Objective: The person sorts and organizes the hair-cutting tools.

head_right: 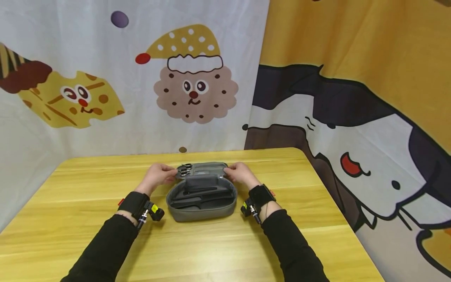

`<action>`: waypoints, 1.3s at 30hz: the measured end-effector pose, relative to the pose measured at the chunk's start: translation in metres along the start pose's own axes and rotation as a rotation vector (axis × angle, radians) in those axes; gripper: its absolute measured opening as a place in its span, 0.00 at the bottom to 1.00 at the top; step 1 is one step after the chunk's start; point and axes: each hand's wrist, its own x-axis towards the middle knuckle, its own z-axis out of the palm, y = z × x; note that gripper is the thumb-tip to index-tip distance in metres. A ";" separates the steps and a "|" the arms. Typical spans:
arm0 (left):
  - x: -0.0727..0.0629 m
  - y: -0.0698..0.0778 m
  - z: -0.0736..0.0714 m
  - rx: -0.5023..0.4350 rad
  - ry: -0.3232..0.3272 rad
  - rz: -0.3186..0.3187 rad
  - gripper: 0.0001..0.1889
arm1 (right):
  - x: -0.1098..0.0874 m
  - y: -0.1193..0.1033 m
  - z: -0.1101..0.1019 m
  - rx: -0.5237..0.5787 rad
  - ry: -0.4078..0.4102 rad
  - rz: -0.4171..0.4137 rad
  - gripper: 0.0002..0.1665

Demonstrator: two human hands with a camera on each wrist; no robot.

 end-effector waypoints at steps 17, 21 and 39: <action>0.006 -0.005 0.001 -0.210 -0.002 -0.097 0.19 | 0.002 0.001 0.004 0.116 0.015 0.035 0.25; 0.006 -0.003 0.003 -0.215 0.034 -0.095 0.19 | 0.000 0.001 0.005 0.117 0.026 0.007 0.25; -0.002 -0.001 0.008 -0.254 0.209 0.169 0.13 | 0.001 0.000 0.012 0.354 0.200 -0.150 0.23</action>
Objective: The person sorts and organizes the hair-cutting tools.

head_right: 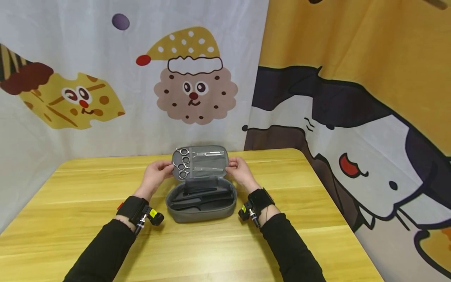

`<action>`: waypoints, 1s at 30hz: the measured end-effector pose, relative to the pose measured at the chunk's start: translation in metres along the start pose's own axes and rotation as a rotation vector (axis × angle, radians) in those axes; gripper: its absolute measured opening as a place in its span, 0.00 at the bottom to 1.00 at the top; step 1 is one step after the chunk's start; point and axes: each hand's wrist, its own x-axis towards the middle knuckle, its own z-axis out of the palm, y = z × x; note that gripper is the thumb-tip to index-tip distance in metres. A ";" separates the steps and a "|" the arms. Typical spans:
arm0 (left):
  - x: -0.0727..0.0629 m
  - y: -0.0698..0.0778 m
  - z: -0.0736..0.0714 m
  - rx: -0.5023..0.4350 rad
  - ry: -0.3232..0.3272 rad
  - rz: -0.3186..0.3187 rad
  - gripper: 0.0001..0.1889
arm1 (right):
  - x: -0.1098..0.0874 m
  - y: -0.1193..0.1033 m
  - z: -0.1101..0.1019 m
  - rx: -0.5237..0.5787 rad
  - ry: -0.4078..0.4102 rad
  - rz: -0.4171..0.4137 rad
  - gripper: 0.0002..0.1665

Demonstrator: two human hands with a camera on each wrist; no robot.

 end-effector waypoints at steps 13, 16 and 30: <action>-0.006 0.002 -0.001 -0.143 0.025 0.064 0.13 | -0.007 -0.003 -0.007 0.048 0.001 -0.072 0.16; -0.008 0.003 -0.002 -0.169 0.008 0.072 0.12 | -0.008 -0.003 -0.008 0.044 0.003 -0.072 0.15; -0.016 0.007 -0.011 -0.192 -0.060 0.091 0.16 | -0.015 -0.004 -0.008 0.039 0.004 -0.135 0.11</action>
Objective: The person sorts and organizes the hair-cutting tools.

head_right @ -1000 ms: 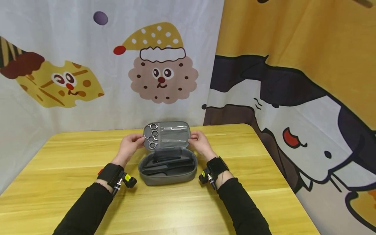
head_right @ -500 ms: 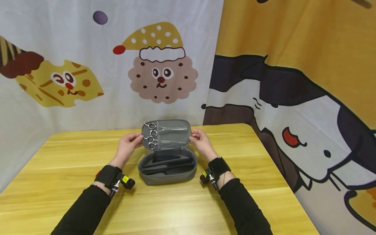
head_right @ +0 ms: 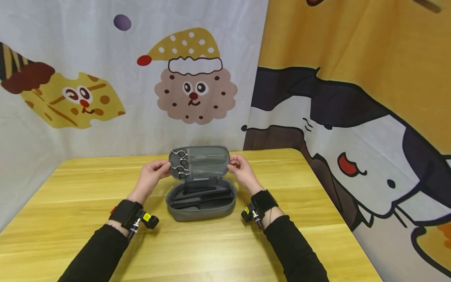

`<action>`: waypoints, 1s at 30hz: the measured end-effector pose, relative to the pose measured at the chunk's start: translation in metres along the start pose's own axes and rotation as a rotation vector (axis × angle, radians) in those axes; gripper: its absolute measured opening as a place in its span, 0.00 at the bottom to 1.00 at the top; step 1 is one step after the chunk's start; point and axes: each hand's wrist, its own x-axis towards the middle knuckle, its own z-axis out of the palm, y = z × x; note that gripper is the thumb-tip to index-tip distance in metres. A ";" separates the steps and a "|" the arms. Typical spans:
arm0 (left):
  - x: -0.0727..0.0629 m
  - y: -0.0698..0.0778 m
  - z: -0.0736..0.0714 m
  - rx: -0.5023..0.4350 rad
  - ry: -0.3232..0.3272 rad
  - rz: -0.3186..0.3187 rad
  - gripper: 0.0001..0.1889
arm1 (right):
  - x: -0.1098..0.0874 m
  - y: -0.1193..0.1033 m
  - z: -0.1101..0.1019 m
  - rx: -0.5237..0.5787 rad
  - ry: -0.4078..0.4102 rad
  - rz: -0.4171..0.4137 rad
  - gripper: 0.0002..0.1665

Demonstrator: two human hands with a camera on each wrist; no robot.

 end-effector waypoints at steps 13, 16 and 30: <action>-0.003 0.005 -0.002 0.101 0.006 -0.008 0.13 | -0.002 0.002 -0.002 -0.031 -0.013 -0.043 0.11; -0.004 0.005 -0.002 0.104 0.008 -0.005 0.13 | -0.003 0.001 -0.003 -0.028 -0.017 -0.044 0.11; -0.015 0.013 -0.006 0.242 -0.010 0.049 0.14 | -0.009 -0.002 -0.010 -0.104 -0.044 -0.067 0.12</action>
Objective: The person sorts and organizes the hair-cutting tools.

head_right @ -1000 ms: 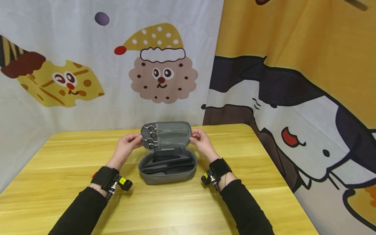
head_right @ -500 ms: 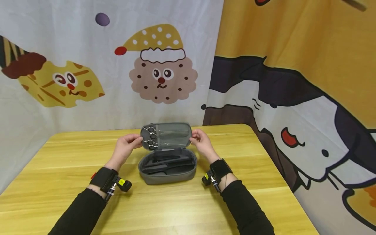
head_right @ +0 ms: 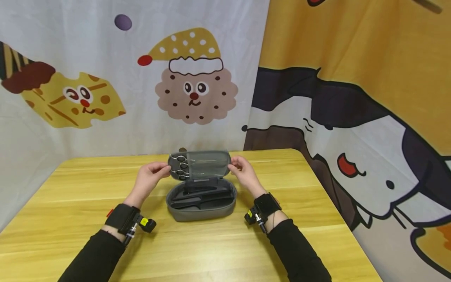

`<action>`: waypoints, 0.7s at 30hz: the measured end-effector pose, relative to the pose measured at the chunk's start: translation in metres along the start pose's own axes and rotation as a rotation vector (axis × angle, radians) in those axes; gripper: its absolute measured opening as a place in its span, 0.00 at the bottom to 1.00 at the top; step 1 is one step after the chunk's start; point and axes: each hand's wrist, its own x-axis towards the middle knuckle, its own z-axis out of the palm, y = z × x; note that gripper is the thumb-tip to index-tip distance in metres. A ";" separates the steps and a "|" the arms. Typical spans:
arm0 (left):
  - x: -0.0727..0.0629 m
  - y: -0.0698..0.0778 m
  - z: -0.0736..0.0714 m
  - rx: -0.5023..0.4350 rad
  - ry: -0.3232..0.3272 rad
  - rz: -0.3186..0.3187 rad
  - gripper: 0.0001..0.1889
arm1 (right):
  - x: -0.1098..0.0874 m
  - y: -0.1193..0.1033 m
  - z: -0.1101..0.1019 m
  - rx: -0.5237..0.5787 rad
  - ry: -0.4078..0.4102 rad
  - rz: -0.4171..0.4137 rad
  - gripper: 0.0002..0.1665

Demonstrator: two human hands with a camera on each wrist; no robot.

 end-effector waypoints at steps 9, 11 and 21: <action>-0.004 0.009 0.004 0.188 0.100 0.182 0.10 | -0.016 -0.028 0.001 -0.038 -0.005 -0.062 0.08; -0.007 0.013 0.004 0.220 0.119 0.234 0.09 | -0.020 -0.034 0.002 -0.078 0.006 -0.072 0.08; -0.014 0.015 0.006 0.297 0.174 0.405 0.06 | -0.029 -0.045 0.001 -0.151 0.004 -0.083 0.08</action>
